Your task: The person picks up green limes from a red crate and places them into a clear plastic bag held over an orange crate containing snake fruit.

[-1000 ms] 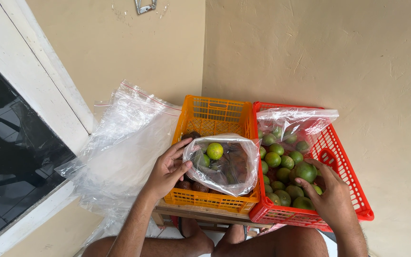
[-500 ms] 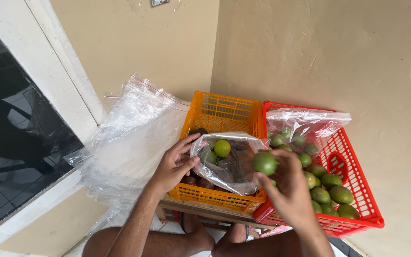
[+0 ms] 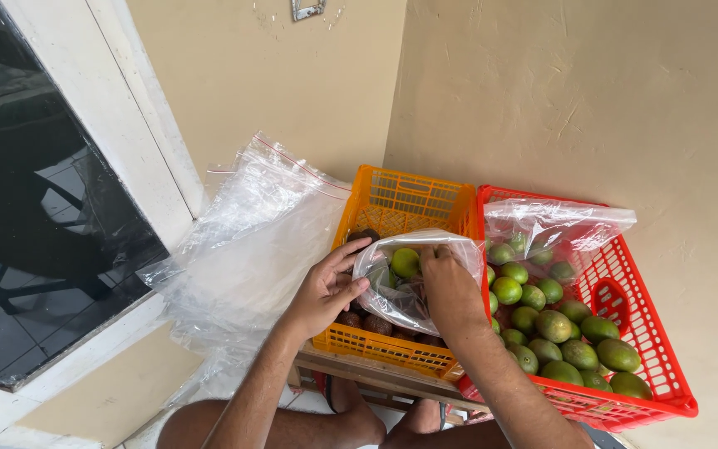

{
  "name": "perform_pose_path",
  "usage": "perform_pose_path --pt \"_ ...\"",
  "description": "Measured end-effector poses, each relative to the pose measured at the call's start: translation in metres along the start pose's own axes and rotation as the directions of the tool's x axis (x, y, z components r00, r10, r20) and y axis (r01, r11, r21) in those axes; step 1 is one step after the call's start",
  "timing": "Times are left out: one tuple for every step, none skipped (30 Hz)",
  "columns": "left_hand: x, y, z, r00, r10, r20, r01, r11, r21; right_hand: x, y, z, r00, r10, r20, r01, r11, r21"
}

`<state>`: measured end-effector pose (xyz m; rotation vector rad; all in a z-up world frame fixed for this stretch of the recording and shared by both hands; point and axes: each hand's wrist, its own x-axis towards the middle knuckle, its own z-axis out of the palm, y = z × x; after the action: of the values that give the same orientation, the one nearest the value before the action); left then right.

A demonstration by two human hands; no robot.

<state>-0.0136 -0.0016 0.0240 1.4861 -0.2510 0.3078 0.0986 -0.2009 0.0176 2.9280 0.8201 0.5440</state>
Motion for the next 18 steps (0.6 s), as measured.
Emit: perform_pose_path --pt "0.0 0.003 0.001 1.0 0.001 0.0 -0.001 1.0 0.0 0.0 -0.004 -0.013 1.0 0.0 -0.001 0.0 1.0 0.0" --pt "-0.001 0.005 0.002 1.0 -0.003 0.003 0.003 1.0 0.003 -0.001 -0.009 -0.026 1.0 -0.008 0.026 0.008 1.0 0.015" --pt "-0.002 0.008 0.003 1.0 -0.006 0.006 0.006 1.0 0.006 -0.002 -0.013 -0.038 0.998 -0.016 0.053 0.015 0.999 0.031" --pt "0.0 0.005 0.003 1.0 -0.008 0.006 0.008 1.0 0.005 0.002 -0.007 -0.022 0.998 -0.016 0.055 0.014 0.999 0.031" --pt "0.001 0.003 0.003 1.0 0.001 0.01 -0.001 1.0 0.004 0.006 -0.002 -0.005 0.996 0.005 0.085 -0.012 0.997 0.077" --pt "0.002 0.001 0.002 1.0 0.01 0.012 -0.01 1.0 0.002 0.01 0.004 0.012 0.993 0.022 0.116 -0.037 0.992 0.123" --pt "0.001 -0.001 0.003 1.0 0.008 0.01 -0.008 1.0 0.003 0.008 0.005 0.014 0.993 0.02 0.118 -0.035 0.992 0.124" --pt "0.001 -0.003 0.002 1.0 0.004 0.011 -0.004 1.0 0.0 0.008 0.006 0.015 0.988 0.039 0.147 -0.054 0.994 0.097" --pt "0.001 -0.004 0.002 1.0 0.0 0.012 0.0 1.0 -0.003 0.007 0.007 0.017 0.983 0.059 0.175 -0.071 0.995 0.068" --pt "0.003 -0.003 0.002 1.0 -0.001 0.01 0.001 1.0 -0.001 0.01 0.015 0.036 0.983 0.057 0.175 -0.07 0.995 0.07" --pt "0.005 -0.002 0.003 1.0 -0.004 0.007 0.004 1.0 -0.004 0.014 0.023 0.055 0.981 0.064 0.186 -0.068 0.998 0.014" --pt "0.007 -0.001 0.004 1.0 -0.008 0.009 0.008 1.0 -0.007 0.016 0.032 0.074 0.978 0.077 0.196 -0.07 0.997 -0.042" --pt "0.016 0.004 0.005 1.0 -0.01 0.012 0.01 1.0 -0.005 0.019 0.032 0.067 0.977 0.079 0.196 -0.073 0.997 -0.04" --pt "0.023 0.009 0.008 1.0 -0.008 0.016 0.007 1.0 0.013 0.018 0.033 0.06 0.978 0.075 0.193 -0.067 0.997 -0.046" --pt "0.031 0.013 0.011 1.0 -0.006 0.021 0.005 0.999 0.031 0.018 0.034 0.053 0.979 0.07 0.191 -0.061 0.997 -0.052" --pt "0.042 0.015 0.012 1.0 -0.003 0.023 0.002 1.0 0.028 0.022 0.034 0.048 0.979 0.073 0.189 -0.063 0.996 -0.056" --pt "0.053 0.016 0.013 0.998 0.062 0.018 -0.063 0.996 0.058 0.027 0.035 0.043 0.98 0.083 0.182 -0.088 0.996 0.018" --pt "0.062 0.018 0.015 0.993 0.122 0.013 -0.122 0.989 0.088 0.029 0.035 0.039 0.979 0.093 0.181 -0.111 0.989 0.094"
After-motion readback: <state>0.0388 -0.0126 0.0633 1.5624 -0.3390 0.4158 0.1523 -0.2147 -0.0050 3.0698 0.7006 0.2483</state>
